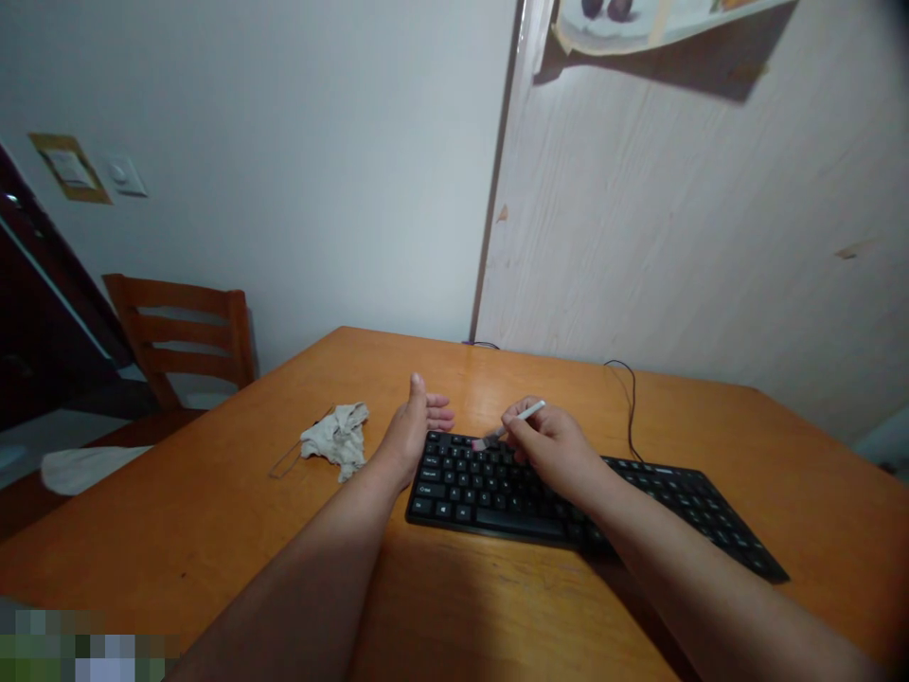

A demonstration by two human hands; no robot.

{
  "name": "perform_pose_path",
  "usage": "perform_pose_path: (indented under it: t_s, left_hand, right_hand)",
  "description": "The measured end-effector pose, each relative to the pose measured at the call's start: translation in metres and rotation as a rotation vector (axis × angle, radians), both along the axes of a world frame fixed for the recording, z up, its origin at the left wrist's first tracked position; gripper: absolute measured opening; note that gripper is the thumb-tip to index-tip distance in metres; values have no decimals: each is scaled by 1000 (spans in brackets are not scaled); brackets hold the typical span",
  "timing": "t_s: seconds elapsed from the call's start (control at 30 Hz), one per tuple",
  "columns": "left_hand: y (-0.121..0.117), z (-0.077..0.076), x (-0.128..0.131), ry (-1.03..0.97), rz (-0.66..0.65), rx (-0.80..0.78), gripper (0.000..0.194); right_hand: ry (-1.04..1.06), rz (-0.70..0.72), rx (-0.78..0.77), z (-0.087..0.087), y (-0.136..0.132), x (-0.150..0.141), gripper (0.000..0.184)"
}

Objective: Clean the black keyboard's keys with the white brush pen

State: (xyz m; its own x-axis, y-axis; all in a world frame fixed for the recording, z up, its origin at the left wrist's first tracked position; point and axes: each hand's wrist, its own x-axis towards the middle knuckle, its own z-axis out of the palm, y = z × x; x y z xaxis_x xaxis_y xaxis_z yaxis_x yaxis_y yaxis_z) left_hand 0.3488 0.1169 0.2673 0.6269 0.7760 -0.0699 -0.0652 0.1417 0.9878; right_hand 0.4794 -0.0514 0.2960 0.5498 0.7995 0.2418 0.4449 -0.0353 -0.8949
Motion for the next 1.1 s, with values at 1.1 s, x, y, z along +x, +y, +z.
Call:
perform_pose_path:
  t_s: [1.1]
  left_hand:
    - [2, -4, -1, 60, -20, 91, 92]
  right_hand:
    - [-25, -186, 30, 35, -64, 30, 25]
